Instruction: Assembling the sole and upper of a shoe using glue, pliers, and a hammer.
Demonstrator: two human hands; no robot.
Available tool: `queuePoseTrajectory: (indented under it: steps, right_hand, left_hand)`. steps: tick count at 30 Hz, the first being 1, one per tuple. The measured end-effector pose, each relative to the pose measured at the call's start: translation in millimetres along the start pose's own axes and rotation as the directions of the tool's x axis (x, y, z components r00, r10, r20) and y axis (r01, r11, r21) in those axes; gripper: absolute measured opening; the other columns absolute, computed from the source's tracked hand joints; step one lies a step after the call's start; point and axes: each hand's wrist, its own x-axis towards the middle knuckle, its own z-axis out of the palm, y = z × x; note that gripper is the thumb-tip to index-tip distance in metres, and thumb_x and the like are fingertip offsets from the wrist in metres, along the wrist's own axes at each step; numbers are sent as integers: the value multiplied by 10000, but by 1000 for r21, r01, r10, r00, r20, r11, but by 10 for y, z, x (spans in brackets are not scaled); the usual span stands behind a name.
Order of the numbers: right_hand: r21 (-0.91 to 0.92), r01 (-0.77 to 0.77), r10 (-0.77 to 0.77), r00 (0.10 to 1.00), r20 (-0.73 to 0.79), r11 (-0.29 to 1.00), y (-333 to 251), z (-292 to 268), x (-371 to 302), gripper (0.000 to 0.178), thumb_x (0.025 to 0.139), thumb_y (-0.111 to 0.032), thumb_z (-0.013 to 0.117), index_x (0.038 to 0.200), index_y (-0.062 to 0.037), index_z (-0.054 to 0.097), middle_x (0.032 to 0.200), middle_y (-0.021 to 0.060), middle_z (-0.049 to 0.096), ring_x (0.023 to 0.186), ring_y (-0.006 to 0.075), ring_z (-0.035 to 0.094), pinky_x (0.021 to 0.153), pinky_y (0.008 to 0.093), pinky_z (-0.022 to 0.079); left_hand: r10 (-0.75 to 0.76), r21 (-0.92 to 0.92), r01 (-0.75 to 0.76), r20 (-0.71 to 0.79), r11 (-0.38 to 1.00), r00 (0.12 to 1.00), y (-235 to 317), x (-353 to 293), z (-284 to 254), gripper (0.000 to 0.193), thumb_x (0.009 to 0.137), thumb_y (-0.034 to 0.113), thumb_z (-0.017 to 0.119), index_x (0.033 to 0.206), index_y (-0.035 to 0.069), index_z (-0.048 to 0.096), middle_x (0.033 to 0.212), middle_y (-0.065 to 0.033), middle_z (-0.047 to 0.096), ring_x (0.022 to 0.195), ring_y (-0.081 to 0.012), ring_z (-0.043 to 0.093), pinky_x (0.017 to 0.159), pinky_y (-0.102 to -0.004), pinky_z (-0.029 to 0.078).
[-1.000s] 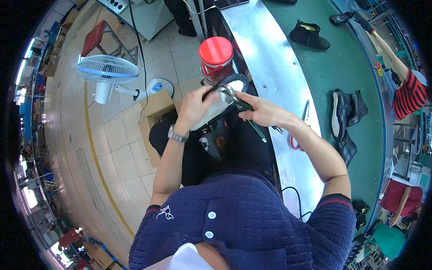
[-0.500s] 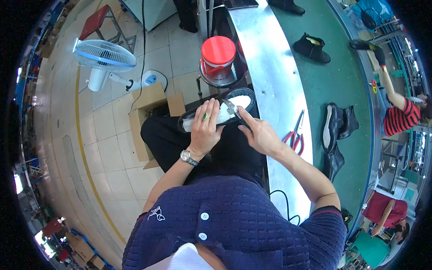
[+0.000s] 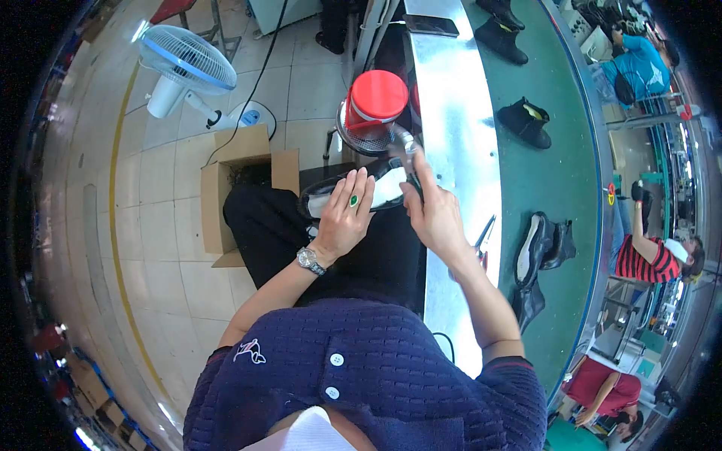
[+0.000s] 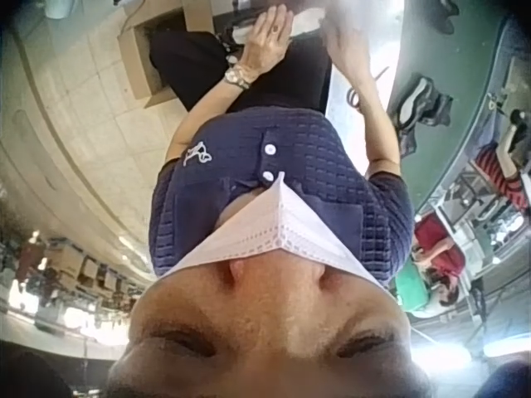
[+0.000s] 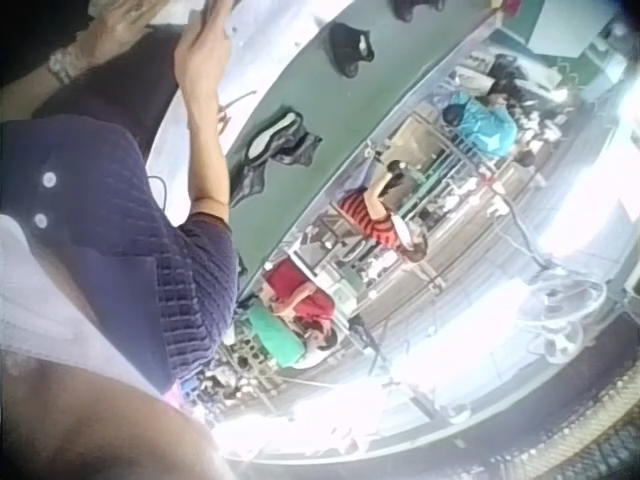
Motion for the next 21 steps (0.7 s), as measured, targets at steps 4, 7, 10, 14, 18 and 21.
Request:
queuePoseTrajectory:
  steps: [4, 7, 10, 14, 18, 21]
  right_hand:
    - [-185, -86, 106, 989, 103, 979, 352, 97, 10, 612, 936, -152, 537, 1474, -92, 251, 715, 246, 641, 651, 450, 629, 632, 514, 494]
    - [-59, -69, 73, 994, 76, 996, 68, -62, 1, 606, 937, -164, 542, 1470, -84, 264, 732, 262, 642, 659, 457, 628, 647, 522, 488]
    - [-15, -118, 119, 993, 14, 993, 234, 144, 14, 604, 937, -164, 546, 1469, -78, 273, 736, 265, 644, 665, 455, 631, 655, 517, 487]
    - [-213, -25, 44, 995, 84, 977, 120, 47, 39, 595, 956, -149, 524, 1483, -88, 255, 706, 207, 636, 641, 365, 644, 623, 444, 502]
    - [-105, -5, -7, 994, -113, 994, 14, 172, -75, 645, 941, -142, 536, 1496, -109, 209, 736, 268, 641, 676, 453, 635, 619, 516, 484]
    - [-370, 20, -6, 999, 41, 929, 234, 280, -40, 654, 945, -137, 534, 1503, -124, 193, 715, 248, 642, 652, 426, 648, 586, 490, 508]
  left_hand:
    - [-4, -10, 4, 5, 1000, 1000, 26, 18, 10, 460, 833, 74, 530, 1256, -108, 519, 1323, -271, 507, 1215, -372, 514, 1053, -424, 400]
    - [-20, 18, 20, 11, 1000, 1000, 8, 2, 20, 464, 839, 81, 525, 1264, -106, 513, 1328, -268, 504, 1228, -365, 507, 1061, -413, 393]
    - [-32, 2, 32, -3, 999, 999, 40, 22, 35, 468, 845, 82, 516, 1273, -107, 506, 1330, -265, 504, 1248, -360, 495, 1063, -410, 392]
    - [-34, 30, 34, 2, 999, 999, -3, -13, 8, 463, 843, 82, 522, 1264, -108, 511, 1338, -260, 494, 1244, -370, 504, 1059, -419, 398]
    - [-8, 33, 10, -40, 999, 999, 12, -10, 8, 433, 834, 82, 539, 1221, -114, 536, 1257, -235, 532, 1227, -386, 516, 1065, -430, 393]
    - [13, 58, -11, -28, 998, 1000, 26, 38, -12, 383, 829, 68, 549, 1170, -107, 564, 1197, -215, 553, 1225, -390, 516, 1070, -438, 388]
